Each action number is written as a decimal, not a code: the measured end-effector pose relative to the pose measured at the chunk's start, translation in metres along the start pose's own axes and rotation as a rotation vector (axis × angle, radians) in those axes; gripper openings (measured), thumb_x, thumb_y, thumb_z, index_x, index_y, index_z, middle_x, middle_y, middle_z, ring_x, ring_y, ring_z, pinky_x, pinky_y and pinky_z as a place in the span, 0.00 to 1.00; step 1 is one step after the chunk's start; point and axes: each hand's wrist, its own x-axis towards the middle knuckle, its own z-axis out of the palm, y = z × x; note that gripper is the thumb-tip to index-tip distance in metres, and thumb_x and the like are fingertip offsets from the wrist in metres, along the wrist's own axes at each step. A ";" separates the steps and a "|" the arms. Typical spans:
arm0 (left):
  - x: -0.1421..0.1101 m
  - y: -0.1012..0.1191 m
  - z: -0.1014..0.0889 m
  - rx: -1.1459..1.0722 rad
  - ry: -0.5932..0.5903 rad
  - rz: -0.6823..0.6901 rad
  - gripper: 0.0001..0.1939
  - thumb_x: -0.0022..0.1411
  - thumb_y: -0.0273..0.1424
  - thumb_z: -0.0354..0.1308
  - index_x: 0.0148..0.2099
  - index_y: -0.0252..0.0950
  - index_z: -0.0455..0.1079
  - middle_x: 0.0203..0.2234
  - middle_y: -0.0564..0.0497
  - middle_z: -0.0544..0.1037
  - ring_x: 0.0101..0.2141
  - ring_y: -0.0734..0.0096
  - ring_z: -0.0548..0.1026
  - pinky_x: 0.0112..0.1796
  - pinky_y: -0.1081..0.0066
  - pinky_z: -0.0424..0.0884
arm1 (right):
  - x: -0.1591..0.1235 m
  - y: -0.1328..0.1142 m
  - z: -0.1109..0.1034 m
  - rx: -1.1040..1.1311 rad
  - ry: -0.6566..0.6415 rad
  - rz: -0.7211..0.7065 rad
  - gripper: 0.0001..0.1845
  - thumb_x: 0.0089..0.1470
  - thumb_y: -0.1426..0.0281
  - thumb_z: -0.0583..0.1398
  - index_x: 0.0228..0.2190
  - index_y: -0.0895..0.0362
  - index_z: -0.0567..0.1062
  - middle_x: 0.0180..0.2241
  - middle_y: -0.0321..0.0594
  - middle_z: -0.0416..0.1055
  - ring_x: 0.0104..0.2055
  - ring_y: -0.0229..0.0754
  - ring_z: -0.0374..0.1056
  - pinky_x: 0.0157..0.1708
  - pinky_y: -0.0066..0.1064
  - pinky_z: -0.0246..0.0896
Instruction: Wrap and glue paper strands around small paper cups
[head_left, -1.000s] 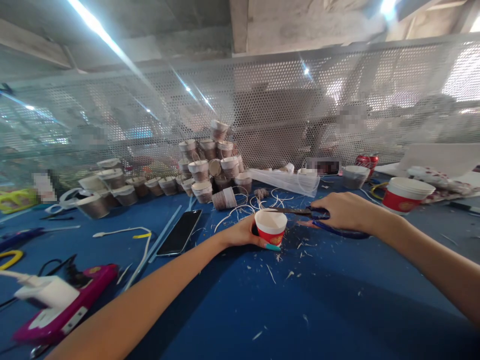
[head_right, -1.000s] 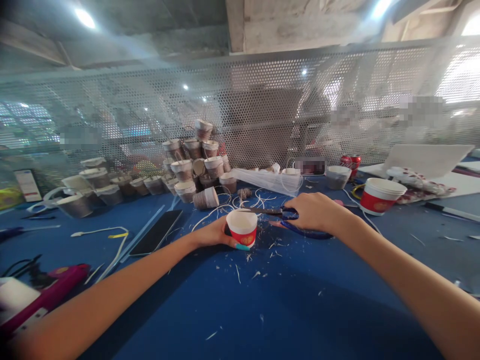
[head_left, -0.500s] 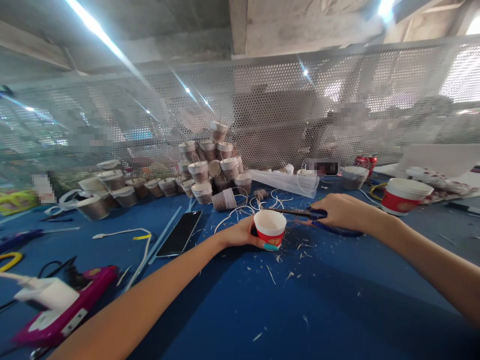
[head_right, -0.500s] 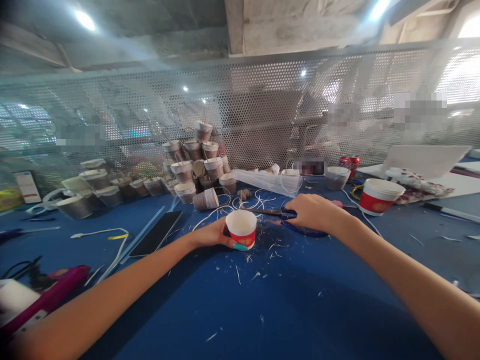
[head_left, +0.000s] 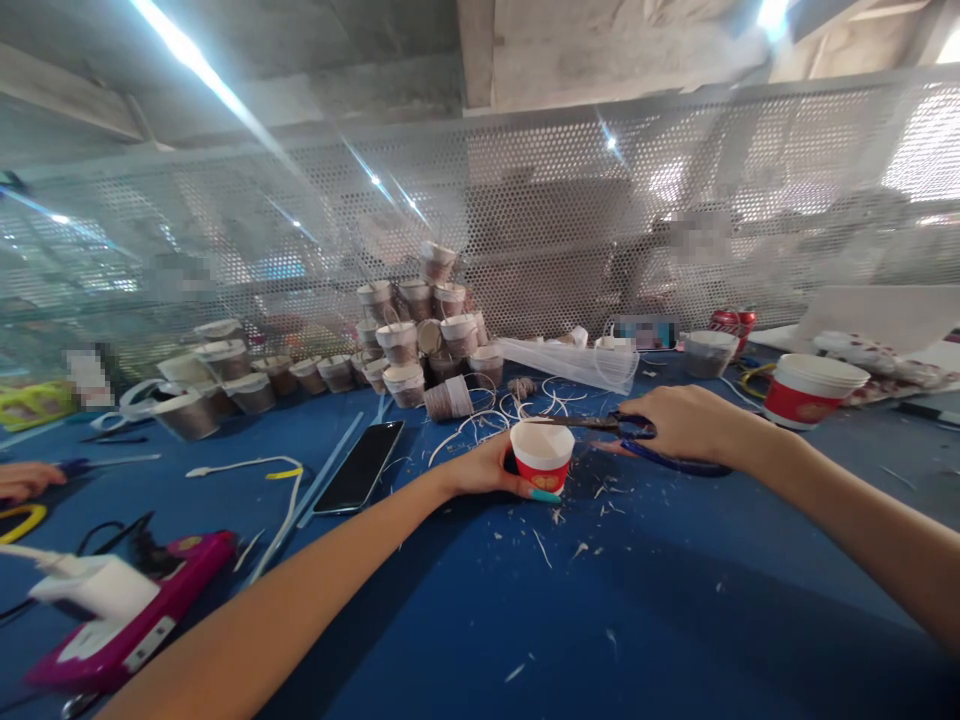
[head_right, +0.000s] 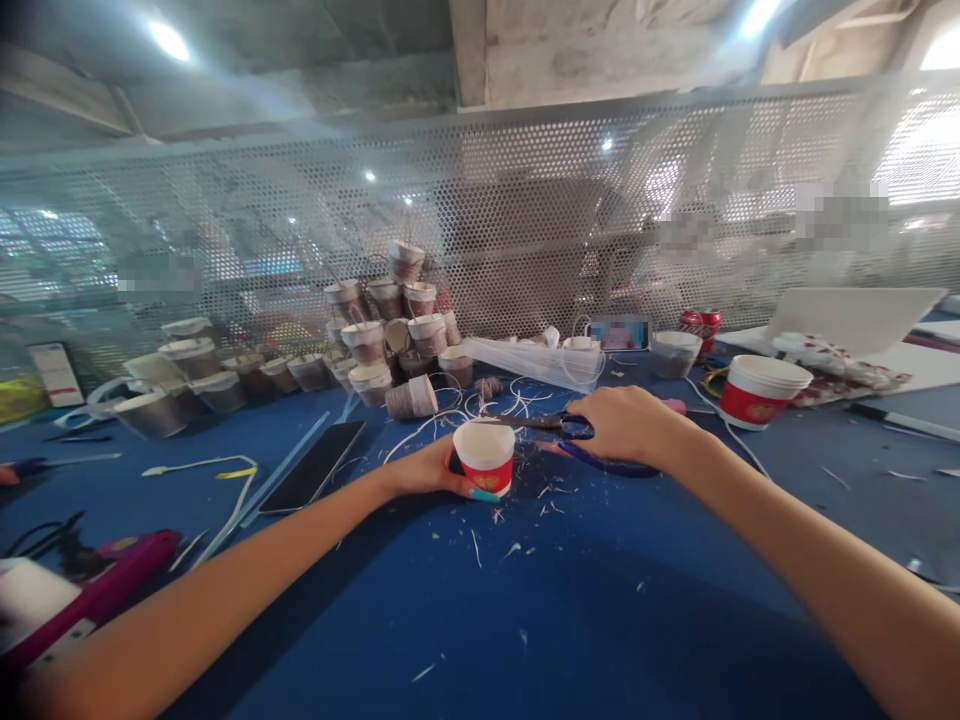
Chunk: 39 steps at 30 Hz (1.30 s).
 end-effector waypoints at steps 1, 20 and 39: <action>0.000 0.000 0.000 -0.009 0.000 -0.004 0.35 0.42 0.27 0.67 0.54 0.35 0.59 0.47 0.42 0.70 0.49 0.57 0.67 0.50 0.57 0.61 | 0.000 -0.001 -0.001 -0.003 -0.005 0.002 0.24 0.49 0.49 0.49 0.34 0.52 0.74 0.30 0.44 0.74 0.30 0.47 0.68 0.23 0.32 0.50; -0.001 -0.001 -0.004 -0.029 -0.020 -0.032 0.34 0.43 0.26 0.66 0.54 0.36 0.58 0.49 0.42 0.69 0.49 0.59 0.68 0.49 0.58 0.62 | 0.004 0.002 0.002 0.101 -0.086 -0.025 0.21 0.51 0.54 0.49 0.25 0.55 0.72 0.24 0.42 0.71 0.25 0.41 0.65 0.22 0.30 0.51; 0.000 0.003 0.001 -0.053 0.001 -0.022 0.35 0.43 0.26 0.66 0.54 0.35 0.59 0.46 0.43 0.71 0.48 0.59 0.68 0.49 0.58 0.62 | 0.000 0.001 0.002 0.037 -0.024 -0.008 0.24 0.50 0.50 0.48 0.34 0.52 0.73 0.30 0.44 0.73 0.29 0.46 0.67 0.22 0.31 0.50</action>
